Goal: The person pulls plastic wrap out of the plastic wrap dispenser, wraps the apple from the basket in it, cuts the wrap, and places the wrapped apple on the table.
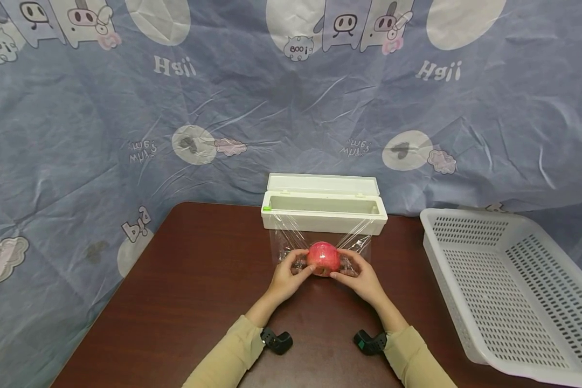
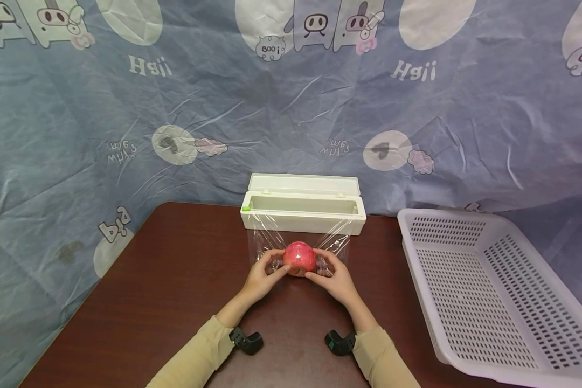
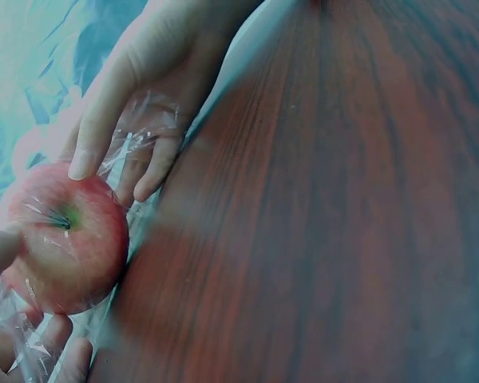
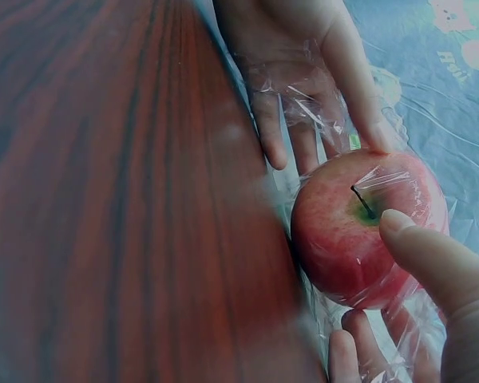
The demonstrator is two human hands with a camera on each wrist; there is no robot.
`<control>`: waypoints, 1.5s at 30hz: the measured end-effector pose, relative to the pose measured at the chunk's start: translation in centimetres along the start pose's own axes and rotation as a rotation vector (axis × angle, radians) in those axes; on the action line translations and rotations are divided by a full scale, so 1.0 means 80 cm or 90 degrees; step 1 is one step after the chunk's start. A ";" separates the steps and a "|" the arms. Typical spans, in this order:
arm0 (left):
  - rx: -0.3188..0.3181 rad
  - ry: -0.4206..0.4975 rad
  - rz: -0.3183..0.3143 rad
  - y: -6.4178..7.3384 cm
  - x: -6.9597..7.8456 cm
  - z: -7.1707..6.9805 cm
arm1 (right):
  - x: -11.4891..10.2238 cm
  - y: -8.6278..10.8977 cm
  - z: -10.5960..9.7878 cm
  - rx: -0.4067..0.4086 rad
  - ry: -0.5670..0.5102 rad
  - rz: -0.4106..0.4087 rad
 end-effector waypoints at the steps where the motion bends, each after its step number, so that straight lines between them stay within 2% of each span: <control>1: 0.003 0.001 -0.001 0.000 0.000 0.000 | 0.001 0.000 0.000 0.001 0.003 0.001; 6: 0.012 0.009 -0.010 -0.001 -0.003 0.002 | 0.003 -0.002 0.000 0.003 0.019 0.009; 8: 0.017 0.004 -0.017 -0.003 -0.017 0.004 | 0.005 -0.002 0.000 0.004 0.023 0.009; 13: 0.022 -0.018 -0.050 -0.008 -0.048 0.007 | 0.032 -0.008 -0.003 0.023 0.037 0.023; 15: 0.021 -0.022 -0.054 -0.010 -0.047 0.006 | 0.042 -0.010 -0.005 0.033 0.052 0.028; 20: 0.022 -0.011 -0.039 -0.012 -0.044 0.005 | 0.043 -0.013 -0.006 0.040 0.090 0.024; 23: 0.019 -0.013 -0.045 -0.013 -0.045 0.004 | 0.042 -0.015 -0.007 0.040 0.097 0.035; 27: 0.018 -0.048 -0.061 -0.017 -0.045 0.003 | 0.039 -0.016 -0.007 0.040 0.108 0.053; 34: 0.022 -0.103 -0.038 -0.024 -0.042 0.002 | 0.043 -0.020 -0.012 0.035 0.129 0.073; 37: 0.019 -0.124 -0.046 -0.027 -0.041 0.001 | 0.041 -0.021 -0.012 0.032 0.128 0.086; 45: 0.013 -0.127 -0.072 -0.033 -0.038 0.001 | 0.005 -0.020 -0.010 0.023 0.142 0.091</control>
Point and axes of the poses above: each hand's wrist, its own y-axis away from the middle knuckle, its own z-axis out of the palm, x = y × z, the point moved 4 cm from there along -y, towards the middle knuckle
